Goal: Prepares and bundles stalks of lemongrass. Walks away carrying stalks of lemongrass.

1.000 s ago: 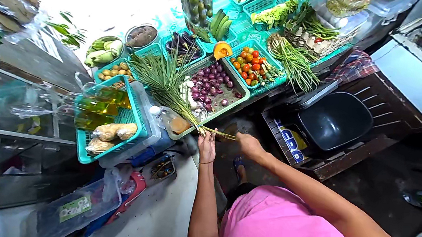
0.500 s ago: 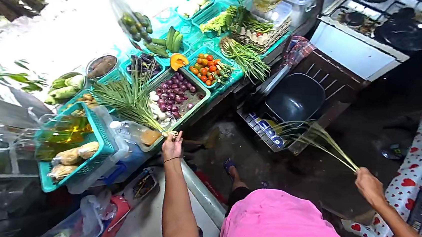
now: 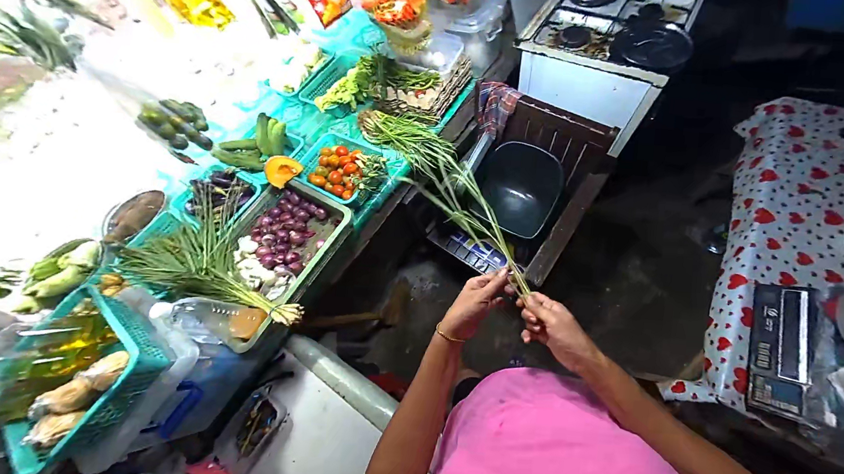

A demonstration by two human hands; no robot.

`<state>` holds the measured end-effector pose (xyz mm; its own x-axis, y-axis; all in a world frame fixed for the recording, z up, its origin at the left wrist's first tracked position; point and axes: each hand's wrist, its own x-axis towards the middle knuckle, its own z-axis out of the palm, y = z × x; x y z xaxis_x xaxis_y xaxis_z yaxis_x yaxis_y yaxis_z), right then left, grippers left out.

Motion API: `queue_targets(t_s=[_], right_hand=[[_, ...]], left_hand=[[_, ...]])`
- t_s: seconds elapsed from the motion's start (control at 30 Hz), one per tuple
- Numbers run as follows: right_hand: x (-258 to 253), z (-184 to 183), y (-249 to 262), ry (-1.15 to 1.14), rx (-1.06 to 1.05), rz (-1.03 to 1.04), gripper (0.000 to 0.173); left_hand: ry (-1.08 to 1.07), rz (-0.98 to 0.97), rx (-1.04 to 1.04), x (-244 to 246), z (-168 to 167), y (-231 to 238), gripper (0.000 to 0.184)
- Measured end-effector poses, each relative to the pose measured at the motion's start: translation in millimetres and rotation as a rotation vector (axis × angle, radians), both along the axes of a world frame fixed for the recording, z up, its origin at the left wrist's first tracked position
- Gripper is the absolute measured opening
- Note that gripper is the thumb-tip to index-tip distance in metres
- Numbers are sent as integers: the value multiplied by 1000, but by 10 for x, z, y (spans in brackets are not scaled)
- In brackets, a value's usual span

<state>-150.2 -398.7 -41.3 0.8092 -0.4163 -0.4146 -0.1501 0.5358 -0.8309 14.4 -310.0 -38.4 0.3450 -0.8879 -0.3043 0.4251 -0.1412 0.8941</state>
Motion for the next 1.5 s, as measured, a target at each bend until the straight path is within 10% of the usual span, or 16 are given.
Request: queue_targets(t_s=[0.3,0.47,0.7,0.8,0.9,1.07,1.17,1.5], right_hand=[[-295,-36,135,-132,216,220,31],[-232,-77,102,52,545,-56,60],[72,77,130,69,730,-276,55],[26,17,53,112,359,-261,45],[-12,48,-251,-96,-541,-198,32],[212,493,-656,-358,-1780,481,48],[345,618,-743,-418,-1931,668,20],[407,636,-723,-451,-1871,761,20]], left_hand=[[157,50,-32,-56,22,116,25],[34,133,-75,-107,183,78,17],[-87,163,-143,-313,157,2,19],[-100,161,-126,-240,201,31,20],[-133,35,-85,-168,256,147,18],[-139,-118,-50,-224,247,272,14],[-132,-129,-66,-214,282,325,13],[-53,-32,-99,-345,219,468,15]])
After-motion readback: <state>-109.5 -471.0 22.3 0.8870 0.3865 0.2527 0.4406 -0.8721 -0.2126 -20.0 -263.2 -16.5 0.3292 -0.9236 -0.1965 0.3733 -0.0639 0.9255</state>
